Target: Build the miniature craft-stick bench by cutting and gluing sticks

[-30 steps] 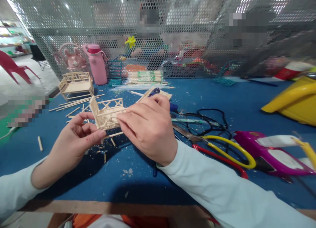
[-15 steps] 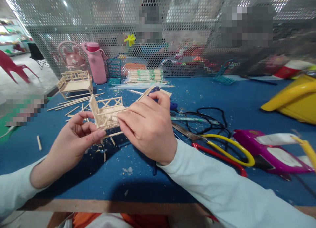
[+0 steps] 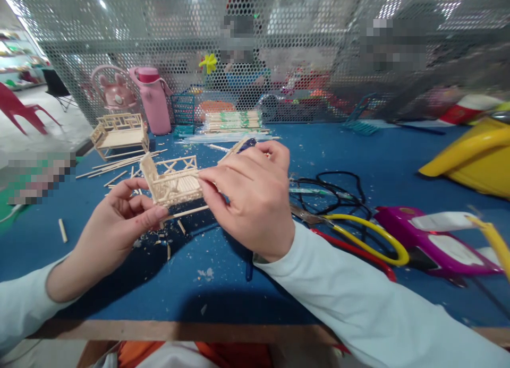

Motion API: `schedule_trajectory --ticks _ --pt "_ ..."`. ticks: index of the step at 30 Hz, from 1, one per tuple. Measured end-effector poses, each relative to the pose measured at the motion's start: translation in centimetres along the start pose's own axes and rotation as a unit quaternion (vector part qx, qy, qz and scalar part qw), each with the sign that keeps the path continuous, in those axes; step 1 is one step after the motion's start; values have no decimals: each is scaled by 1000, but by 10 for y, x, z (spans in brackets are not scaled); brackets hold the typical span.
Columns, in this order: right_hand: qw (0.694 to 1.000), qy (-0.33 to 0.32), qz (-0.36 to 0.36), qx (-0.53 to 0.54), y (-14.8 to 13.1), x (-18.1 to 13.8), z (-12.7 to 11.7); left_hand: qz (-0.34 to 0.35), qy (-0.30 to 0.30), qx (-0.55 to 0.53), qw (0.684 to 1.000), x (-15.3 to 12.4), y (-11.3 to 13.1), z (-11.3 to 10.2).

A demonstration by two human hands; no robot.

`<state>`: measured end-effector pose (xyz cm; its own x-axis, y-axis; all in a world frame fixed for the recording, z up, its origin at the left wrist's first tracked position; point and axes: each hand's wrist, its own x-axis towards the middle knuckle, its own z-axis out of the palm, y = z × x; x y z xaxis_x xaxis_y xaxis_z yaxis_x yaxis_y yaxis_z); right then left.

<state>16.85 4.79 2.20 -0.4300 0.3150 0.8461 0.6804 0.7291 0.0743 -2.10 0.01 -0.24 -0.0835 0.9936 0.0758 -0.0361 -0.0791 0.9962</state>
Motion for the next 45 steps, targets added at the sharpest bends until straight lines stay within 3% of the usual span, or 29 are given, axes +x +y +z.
schedule_trajectory --ticks 7,14,45 --pt "996 -64 -55 -4 -4 1 -1 1 0 -2 1000 1 0 0" --pt "994 -67 -86 -20 -4 1 0 -2 -8 -1 1000 0 0 0" --pt "999 -23 -48 -13 -2 3 6 5 -12 -8 1000 -1 0 0"
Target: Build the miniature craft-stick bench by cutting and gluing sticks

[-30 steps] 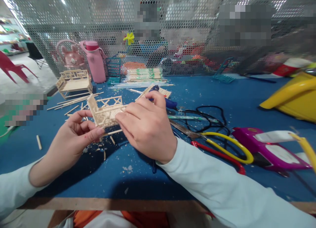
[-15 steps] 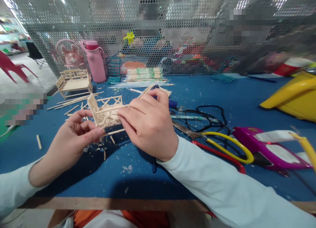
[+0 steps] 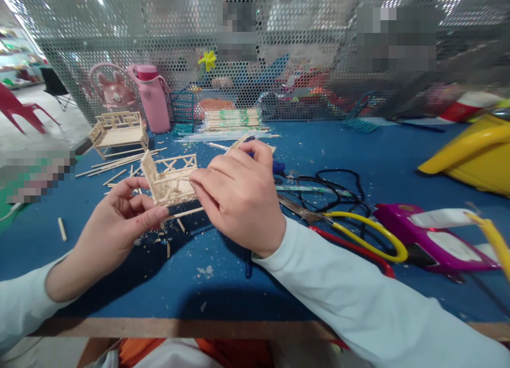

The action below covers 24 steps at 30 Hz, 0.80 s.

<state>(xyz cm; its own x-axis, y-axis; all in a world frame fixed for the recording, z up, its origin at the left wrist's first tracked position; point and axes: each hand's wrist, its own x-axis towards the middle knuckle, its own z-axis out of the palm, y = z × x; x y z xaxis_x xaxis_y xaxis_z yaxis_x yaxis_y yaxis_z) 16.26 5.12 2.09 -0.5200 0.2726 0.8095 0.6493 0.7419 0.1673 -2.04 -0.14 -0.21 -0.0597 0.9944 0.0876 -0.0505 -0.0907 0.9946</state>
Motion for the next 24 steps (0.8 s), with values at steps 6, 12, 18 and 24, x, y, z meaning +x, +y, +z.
schedule_trajectory --ticks 6,12,18,24 --pt "995 71 46 -48 17 5 -12 3 6 5 1000 1 0 -1" --pt "982 125 143 4 29 0 -19 28 29 -10 999 7 1 -5" --pt "993 37 70 85 9 -9 -9 18 41 -30 999 10 1 -6" --pt "996 2 17 90 -11 -4 -14 10 21 -41 999 4 0 -1"
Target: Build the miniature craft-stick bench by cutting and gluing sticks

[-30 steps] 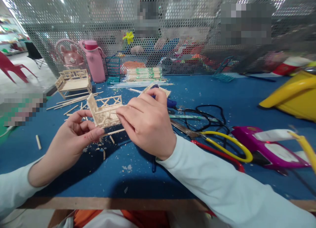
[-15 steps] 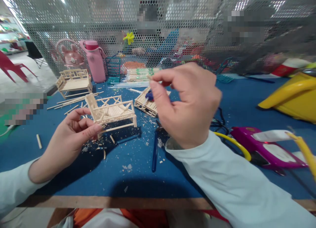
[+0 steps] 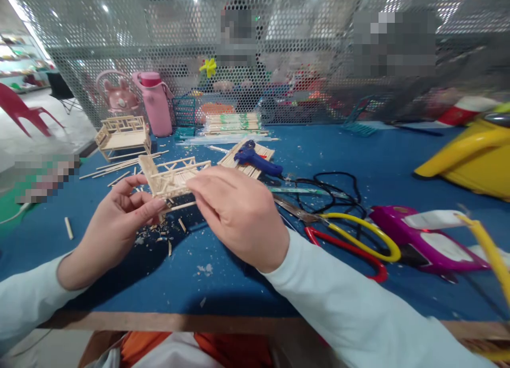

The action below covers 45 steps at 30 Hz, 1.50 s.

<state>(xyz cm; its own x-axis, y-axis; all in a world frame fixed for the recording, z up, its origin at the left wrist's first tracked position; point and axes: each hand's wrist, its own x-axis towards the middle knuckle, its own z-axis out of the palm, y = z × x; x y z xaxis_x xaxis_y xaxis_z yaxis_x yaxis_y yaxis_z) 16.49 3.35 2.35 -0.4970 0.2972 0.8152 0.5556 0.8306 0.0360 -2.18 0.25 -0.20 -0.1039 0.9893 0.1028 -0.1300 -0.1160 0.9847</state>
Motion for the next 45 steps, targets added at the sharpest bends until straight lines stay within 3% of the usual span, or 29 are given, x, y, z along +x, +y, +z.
schedule_trajectory --ticks 13,45 --pt "998 5 45 31 -9 -3 8 -2 -4 9 1000 -7 -2 4" --pt "999 9 31 29 -8 -2 12 -10 -7 15 1000 -8 -1 4"
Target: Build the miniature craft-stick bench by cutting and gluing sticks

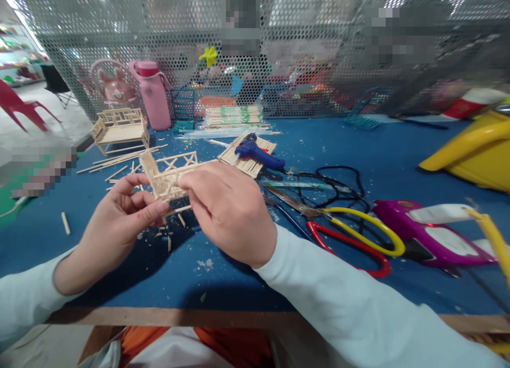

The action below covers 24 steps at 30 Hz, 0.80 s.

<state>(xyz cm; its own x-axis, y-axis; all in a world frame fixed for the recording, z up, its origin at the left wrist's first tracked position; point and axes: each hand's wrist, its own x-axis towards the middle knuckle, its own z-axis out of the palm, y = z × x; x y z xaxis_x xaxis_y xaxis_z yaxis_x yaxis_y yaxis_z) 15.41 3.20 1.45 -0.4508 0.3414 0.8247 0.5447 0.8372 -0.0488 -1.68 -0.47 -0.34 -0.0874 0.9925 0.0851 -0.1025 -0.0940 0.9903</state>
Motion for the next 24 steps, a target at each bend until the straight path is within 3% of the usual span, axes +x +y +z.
schedule_trajectory --ticks 8,12,13,16,18,22,24 --pt "997 73 6 1 4 4 -4 0 7 -6 1000 2 2 0" --pt "989 111 70 -61 28 6 -12 28 0 27 999 7 2 -5" --pt "989 97 91 -66 36 5 -13 40 -3 43 998 9 1 -7" --pt "988 -46 138 -45 55 -1 -14 80 0 81 993 16 -1 -15" --pt "983 -105 147 -42 62 -5 -12 100 10 89 991 21 -2 -19" --pt "989 -63 134 -26 58 -8 -5 114 16 79 990 26 -4 -22" --pt "982 -94 158 36 52 -9 -2 110 3 82 991 26 -6 -22"
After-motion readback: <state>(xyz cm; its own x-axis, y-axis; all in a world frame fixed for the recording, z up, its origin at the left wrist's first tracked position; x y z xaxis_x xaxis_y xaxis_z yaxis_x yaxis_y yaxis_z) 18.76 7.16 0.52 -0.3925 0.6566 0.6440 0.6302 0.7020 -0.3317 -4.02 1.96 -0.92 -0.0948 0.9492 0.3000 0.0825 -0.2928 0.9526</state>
